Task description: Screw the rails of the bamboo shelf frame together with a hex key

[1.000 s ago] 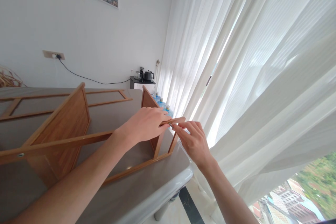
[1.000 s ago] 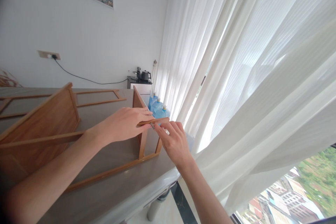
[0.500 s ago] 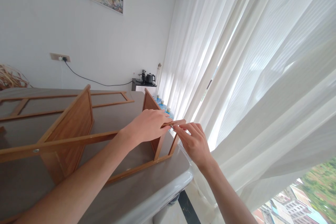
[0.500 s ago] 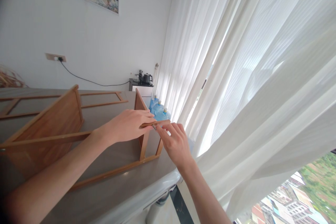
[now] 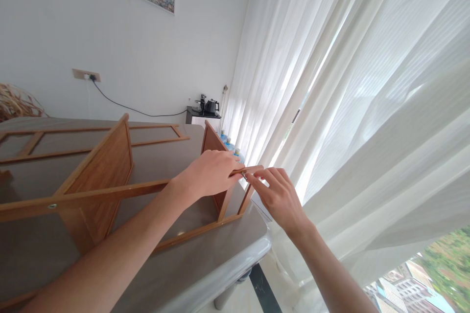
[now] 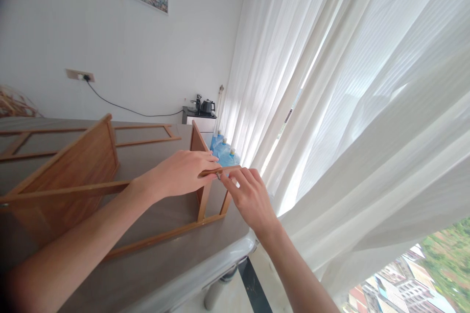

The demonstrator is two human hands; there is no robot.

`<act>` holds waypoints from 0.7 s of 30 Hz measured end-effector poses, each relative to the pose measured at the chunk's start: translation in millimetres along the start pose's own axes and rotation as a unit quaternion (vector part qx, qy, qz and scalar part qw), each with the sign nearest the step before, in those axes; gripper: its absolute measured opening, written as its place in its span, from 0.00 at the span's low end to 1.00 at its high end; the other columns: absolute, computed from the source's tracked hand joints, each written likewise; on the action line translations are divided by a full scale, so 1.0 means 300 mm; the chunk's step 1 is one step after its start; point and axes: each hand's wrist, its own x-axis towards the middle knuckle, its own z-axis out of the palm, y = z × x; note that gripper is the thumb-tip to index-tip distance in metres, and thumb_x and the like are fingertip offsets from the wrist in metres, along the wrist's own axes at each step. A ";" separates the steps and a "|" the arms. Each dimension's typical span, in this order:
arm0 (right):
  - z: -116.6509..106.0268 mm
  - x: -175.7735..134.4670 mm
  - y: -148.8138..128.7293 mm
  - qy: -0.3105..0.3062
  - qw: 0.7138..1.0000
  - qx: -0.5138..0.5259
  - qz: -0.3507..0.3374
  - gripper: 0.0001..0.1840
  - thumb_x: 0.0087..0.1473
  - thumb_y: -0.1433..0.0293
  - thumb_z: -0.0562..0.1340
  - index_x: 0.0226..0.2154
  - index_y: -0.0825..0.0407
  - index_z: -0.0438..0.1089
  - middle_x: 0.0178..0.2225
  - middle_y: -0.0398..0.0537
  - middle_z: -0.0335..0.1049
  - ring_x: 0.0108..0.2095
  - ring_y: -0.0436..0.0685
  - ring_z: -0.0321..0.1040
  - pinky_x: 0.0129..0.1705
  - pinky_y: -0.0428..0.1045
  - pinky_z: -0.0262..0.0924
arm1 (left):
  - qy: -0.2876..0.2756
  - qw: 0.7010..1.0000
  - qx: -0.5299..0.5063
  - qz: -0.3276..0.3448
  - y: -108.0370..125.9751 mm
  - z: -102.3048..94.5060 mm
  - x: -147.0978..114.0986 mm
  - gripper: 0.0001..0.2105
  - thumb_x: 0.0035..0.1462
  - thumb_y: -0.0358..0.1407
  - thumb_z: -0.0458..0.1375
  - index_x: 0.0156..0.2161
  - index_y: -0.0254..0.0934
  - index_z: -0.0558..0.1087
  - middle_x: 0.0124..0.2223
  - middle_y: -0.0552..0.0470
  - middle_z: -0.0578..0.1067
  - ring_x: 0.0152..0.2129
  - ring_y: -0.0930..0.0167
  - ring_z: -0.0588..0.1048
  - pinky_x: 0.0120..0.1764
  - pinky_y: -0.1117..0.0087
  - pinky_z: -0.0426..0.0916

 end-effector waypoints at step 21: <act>0.070 -0.027 -0.080 -0.071 0.913 0.295 0.272 0.09 0.69 0.63 0.56 0.41 0.46 0.71 0.35 0.42 0.77 0.35 0.53 0.75 0.28 0.45 0.60 | -0.012 1.000 -0.020 -0.001 -0.007 0.000 -0.001 0.14 0.68 0.41 0.50 0.46 0.48 0.79 0.46 0.51 0.82 0.48 0.61 0.79 0.46 0.65 0.71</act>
